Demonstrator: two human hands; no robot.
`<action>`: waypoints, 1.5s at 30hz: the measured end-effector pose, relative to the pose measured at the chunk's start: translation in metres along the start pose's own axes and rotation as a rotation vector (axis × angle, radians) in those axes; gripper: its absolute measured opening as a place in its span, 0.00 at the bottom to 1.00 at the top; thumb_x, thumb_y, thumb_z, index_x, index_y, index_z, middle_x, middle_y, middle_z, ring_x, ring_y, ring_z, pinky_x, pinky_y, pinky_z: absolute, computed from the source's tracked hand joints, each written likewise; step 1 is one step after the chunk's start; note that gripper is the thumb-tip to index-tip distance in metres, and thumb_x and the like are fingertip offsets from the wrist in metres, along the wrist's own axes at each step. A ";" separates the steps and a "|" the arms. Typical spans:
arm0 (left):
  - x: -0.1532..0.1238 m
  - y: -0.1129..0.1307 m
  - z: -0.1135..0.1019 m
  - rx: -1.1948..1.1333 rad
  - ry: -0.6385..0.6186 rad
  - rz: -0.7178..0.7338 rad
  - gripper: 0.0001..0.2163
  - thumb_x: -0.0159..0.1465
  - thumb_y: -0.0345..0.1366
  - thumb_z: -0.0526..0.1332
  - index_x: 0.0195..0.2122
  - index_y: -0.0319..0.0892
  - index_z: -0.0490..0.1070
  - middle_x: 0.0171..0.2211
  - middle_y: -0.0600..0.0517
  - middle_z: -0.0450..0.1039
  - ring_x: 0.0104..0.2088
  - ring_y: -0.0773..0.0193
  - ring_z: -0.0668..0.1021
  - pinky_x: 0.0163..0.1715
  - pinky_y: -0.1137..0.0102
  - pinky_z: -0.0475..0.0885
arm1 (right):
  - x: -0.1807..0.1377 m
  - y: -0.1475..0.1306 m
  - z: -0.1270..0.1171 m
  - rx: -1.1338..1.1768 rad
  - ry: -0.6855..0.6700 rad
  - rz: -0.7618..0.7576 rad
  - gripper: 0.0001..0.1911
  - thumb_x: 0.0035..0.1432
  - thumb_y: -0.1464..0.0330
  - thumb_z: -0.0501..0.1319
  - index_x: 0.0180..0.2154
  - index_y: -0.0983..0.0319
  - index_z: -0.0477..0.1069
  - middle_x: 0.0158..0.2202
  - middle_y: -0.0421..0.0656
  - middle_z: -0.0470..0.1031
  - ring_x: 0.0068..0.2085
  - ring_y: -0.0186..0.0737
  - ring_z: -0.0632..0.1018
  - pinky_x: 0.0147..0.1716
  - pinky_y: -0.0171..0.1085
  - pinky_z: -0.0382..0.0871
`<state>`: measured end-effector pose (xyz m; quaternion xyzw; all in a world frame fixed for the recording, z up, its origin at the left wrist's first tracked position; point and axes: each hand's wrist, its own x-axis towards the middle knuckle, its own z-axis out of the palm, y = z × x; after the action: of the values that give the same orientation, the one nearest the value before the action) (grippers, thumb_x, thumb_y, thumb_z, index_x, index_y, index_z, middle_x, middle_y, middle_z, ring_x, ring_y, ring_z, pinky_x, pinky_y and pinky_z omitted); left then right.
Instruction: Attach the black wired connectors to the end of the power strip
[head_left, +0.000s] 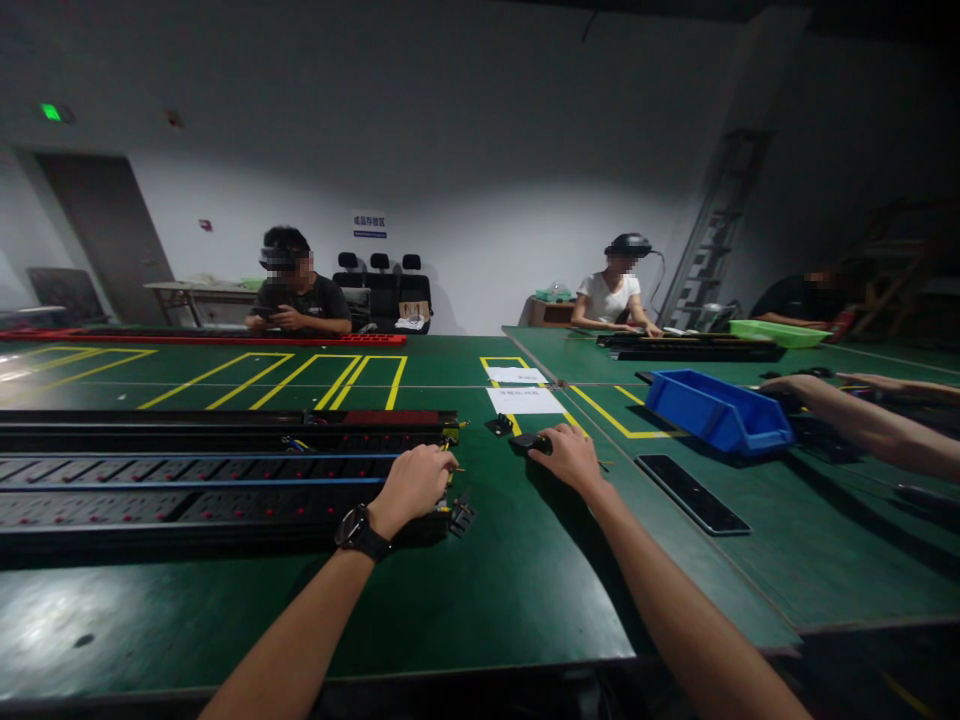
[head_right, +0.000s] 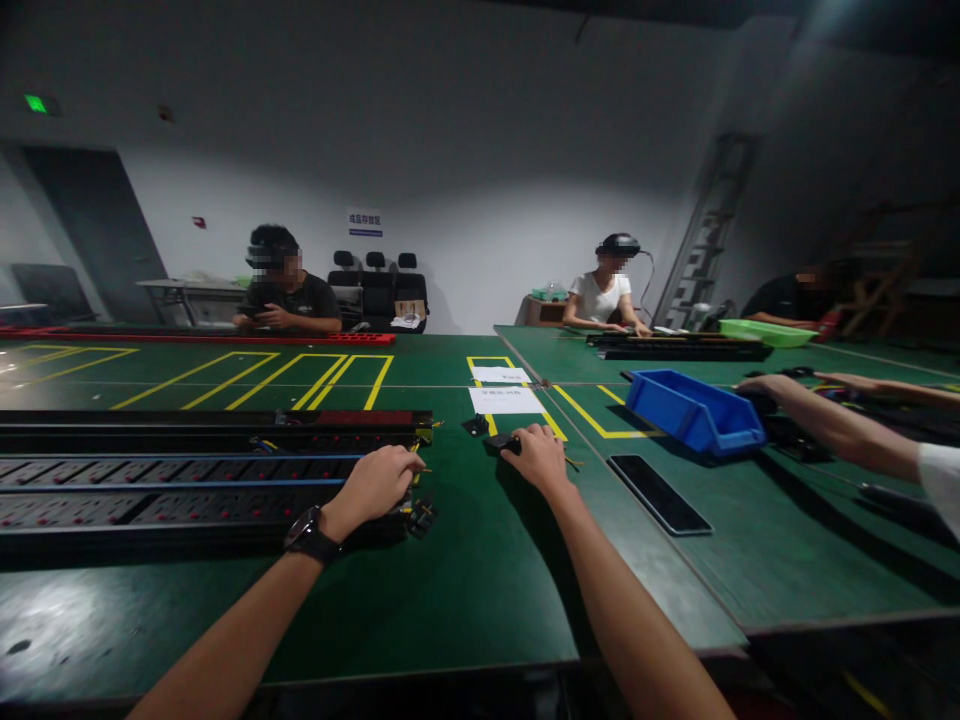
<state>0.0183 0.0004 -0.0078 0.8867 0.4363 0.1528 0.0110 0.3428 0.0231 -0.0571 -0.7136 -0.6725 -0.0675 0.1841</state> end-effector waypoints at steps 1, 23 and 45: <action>0.000 0.000 0.000 0.001 -0.003 -0.001 0.16 0.70 0.31 0.52 0.47 0.44 0.80 0.44 0.46 0.80 0.46 0.57 0.79 0.48 0.63 0.73 | 0.000 -0.002 0.001 0.002 0.008 -0.007 0.22 0.60 0.53 0.65 0.52 0.57 0.78 0.51 0.51 0.75 0.53 0.56 0.72 0.48 0.46 0.64; 0.000 -0.004 0.006 0.017 0.029 0.017 0.15 0.70 0.30 0.53 0.46 0.45 0.80 0.44 0.47 0.80 0.46 0.57 0.79 0.48 0.64 0.73 | -0.006 -0.037 0.012 0.330 -0.157 -0.205 0.25 0.66 0.52 0.57 0.53 0.64 0.76 0.41 0.49 0.80 0.41 0.47 0.79 0.41 0.40 0.68; -0.003 -0.003 0.004 0.028 0.027 0.010 0.15 0.69 0.30 0.53 0.47 0.45 0.80 0.45 0.47 0.80 0.46 0.58 0.79 0.50 0.65 0.73 | -0.013 -0.057 0.010 0.527 -0.046 -0.283 0.09 0.59 0.60 0.62 0.37 0.58 0.70 0.33 0.42 0.78 0.35 0.43 0.78 0.36 0.38 0.67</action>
<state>0.0154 0.0002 -0.0133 0.8868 0.4339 0.1587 -0.0081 0.2842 0.0162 -0.0606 -0.5417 -0.7637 0.1003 0.3364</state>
